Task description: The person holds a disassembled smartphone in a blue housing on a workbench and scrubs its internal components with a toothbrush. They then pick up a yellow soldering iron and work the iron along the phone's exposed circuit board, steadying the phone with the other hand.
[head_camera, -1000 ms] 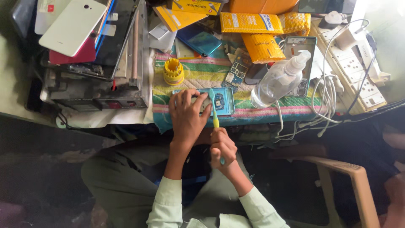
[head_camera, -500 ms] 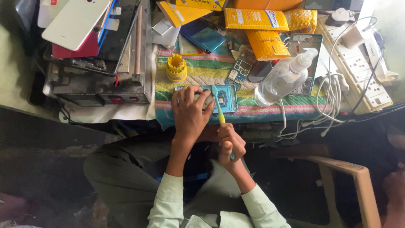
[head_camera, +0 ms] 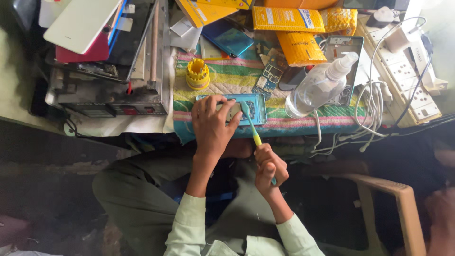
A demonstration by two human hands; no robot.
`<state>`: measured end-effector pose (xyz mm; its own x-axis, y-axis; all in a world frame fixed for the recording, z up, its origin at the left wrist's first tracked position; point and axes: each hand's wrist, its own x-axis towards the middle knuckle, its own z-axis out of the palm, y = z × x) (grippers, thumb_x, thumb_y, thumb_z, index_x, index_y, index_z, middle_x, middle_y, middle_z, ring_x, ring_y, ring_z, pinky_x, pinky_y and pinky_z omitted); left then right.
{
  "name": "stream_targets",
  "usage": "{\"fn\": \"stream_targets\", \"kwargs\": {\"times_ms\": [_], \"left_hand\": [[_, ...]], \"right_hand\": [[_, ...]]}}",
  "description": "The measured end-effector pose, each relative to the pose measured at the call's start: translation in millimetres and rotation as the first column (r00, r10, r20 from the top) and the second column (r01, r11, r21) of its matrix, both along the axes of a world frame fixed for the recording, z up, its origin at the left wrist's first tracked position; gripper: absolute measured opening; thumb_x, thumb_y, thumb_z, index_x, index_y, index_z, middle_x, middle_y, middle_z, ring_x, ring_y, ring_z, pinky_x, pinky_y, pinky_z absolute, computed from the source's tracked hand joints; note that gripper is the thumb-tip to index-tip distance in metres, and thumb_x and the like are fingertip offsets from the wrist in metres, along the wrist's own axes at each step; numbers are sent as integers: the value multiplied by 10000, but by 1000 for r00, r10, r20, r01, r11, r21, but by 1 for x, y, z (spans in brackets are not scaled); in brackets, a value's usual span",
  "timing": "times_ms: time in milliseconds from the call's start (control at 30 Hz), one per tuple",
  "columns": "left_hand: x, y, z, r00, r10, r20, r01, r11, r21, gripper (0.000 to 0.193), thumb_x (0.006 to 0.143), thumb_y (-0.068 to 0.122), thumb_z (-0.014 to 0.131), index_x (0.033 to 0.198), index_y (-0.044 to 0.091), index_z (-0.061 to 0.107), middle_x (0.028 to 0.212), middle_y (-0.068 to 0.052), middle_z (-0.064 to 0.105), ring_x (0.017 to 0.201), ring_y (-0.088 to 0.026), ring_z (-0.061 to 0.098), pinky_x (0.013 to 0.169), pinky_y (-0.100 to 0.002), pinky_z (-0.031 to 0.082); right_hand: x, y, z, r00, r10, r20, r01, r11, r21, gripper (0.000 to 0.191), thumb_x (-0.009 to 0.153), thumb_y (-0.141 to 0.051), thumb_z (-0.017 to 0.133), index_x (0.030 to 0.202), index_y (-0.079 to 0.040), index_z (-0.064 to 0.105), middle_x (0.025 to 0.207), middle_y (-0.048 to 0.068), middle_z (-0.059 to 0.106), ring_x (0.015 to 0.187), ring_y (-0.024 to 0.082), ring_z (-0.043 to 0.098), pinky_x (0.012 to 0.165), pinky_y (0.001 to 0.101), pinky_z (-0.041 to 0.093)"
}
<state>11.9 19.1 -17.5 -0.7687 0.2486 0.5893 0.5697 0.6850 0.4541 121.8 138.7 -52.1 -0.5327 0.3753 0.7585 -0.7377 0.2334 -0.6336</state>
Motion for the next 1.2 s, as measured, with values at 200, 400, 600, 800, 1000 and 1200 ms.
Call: {"fn": "stream_targets", "kwargs": {"times_ms": [200,400,600,800,1000,1200], "left_hand": [[1,-1,0,1000,2,-15,-2,1000,2,318,872,324,786,1107,112,752,1132,-40,592,1141,-279,556,1113,-489,375],[1,-1,0,1000,-4,1,4,1000,28,306,876,317,779,1103,113,751,1133,-39,595,1152,-285,558,1095,-482,384],[1,-1,1,1000,-24,-4,24,999,23,301,890,296,774,1123,106,748,1137,-50,597,1162,-292,554,1109,-493,375],[1,-2,-1,1000,-15,27,14,999,40,282,887,283,762,1115,118,755,1141,-46,607,1185,-295,552,1121,-491,371],[1,-2,0,999,-35,28,34,999,38,308,892,287,760,1131,93,746,1159,-58,606,1200,-293,550,1120,-489,360],[-2,-12,1,985,-134,110,126,989,77,384,789,338,831,1096,123,747,1093,-46,609,1165,-301,545,1062,-477,384]], "right_hand": [[-2,2,3,1000,5,-2,-5,998,-58,605,1128,-382,498,684,8,369,654,95,446,618,221,447,672,402,465],[13,-9,-5,999,-33,-7,32,992,-119,610,1114,-405,520,676,-18,349,653,84,426,630,209,453,651,381,456],[-12,-4,-18,999,-36,9,37,984,-172,612,1118,-396,522,681,2,365,657,78,420,676,240,472,677,375,455],[24,-16,-24,999,-5,33,12,977,-213,591,1107,-399,555,684,-30,370,669,51,437,665,200,445,709,395,471],[-17,-10,-20,1000,-2,14,7,948,-317,576,1095,-394,570,703,-18,376,684,58,404,677,197,435,723,384,445],[19,-23,-6,986,-76,147,79,997,-14,586,1123,-410,521,736,21,430,740,92,496,735,224,512,730,367,494]]}}
